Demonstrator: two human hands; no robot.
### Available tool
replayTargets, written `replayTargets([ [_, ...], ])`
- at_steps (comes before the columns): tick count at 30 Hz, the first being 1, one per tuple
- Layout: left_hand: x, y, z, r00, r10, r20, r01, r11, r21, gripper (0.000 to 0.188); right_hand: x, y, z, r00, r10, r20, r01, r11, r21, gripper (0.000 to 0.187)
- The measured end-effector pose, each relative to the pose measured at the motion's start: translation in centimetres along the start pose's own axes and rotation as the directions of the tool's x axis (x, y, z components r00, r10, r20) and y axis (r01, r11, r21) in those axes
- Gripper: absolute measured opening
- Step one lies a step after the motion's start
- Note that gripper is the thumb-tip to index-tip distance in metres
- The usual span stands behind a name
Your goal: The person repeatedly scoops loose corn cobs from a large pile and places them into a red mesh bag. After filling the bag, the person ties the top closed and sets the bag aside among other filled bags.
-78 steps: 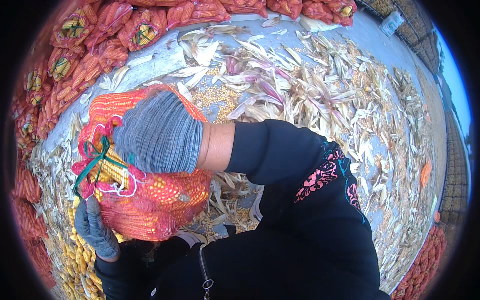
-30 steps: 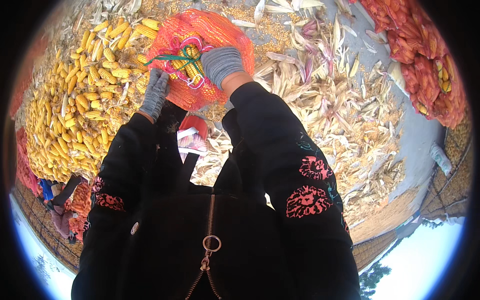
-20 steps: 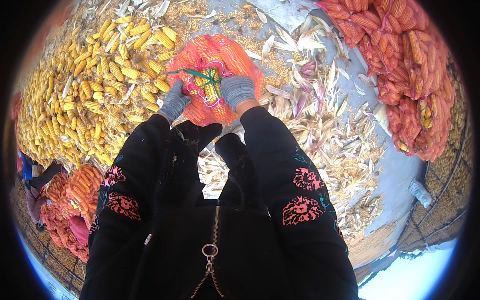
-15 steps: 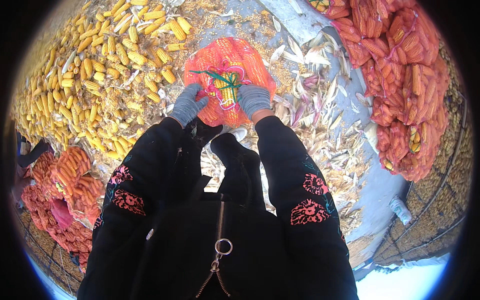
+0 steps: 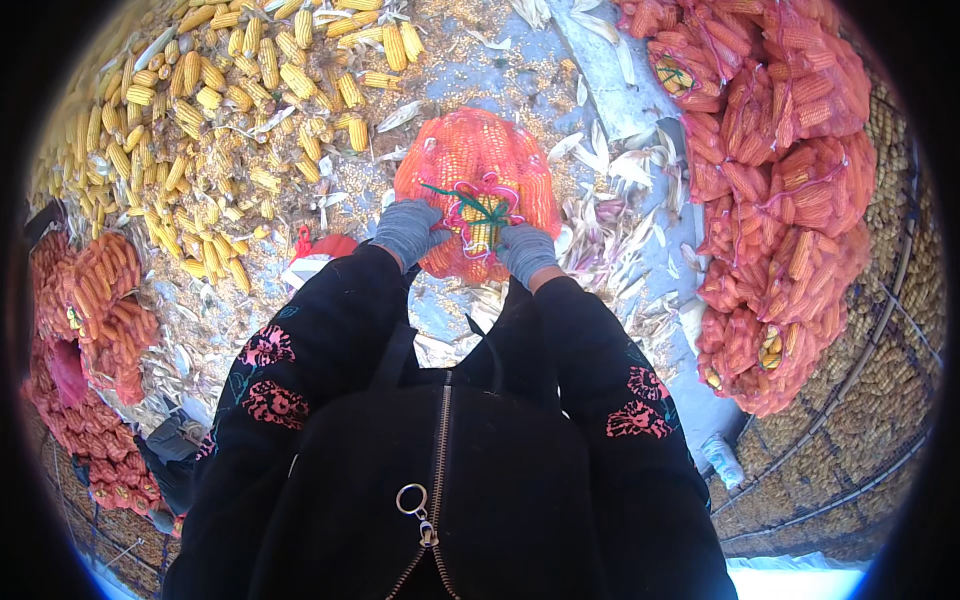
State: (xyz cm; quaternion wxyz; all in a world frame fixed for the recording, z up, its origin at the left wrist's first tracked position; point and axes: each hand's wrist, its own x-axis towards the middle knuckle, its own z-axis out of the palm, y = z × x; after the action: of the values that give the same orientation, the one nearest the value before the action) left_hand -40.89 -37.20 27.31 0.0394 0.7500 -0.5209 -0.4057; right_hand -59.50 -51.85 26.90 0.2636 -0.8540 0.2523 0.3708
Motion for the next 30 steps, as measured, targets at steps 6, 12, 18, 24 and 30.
replayTargets([
  [6,-0.2,-0.2,-0.4,0.995,-0.044,-0.086,0.039,0.998,-0.055,0.035,-0.6,0.7,-1.0,0.983,-0.162,0.089,0.158,0.986,0.051,0.03],
  [12,-2.3,2.6,0.6,0.977,-0.172,-0.127,0.144,0.968,-0.203,0.03,-4.1,2.7,-0.2,0.965,-0.194,0.178,0.189,0.981,0.047,0.036],
  [18,0.9,8.4,1.7,0.931,-0.362,-0.042,0.272,0.766,-0.582,0.019,-6.1,10.4,-1.5,0.984,-0.177,0.01,0.174,0.977,0.127,0.033],
  [24,7.2,17.6,0.9,0.952,-0.253,-0.169,0.183,0.92,-0.346,0.033,-8.9,20.0,-3.9,0.976,-0.12,-0.179,0.154,0.969,0.194,0.028],
  [30,8.9,23.2,3.9,0.992,-0.074,-0.105,0.046,0.967,-0.251,0.03,-15.1,25.2,-0.5,0.945,-0.008,-0.326,0.115,0.943,0.311,0.024],
])
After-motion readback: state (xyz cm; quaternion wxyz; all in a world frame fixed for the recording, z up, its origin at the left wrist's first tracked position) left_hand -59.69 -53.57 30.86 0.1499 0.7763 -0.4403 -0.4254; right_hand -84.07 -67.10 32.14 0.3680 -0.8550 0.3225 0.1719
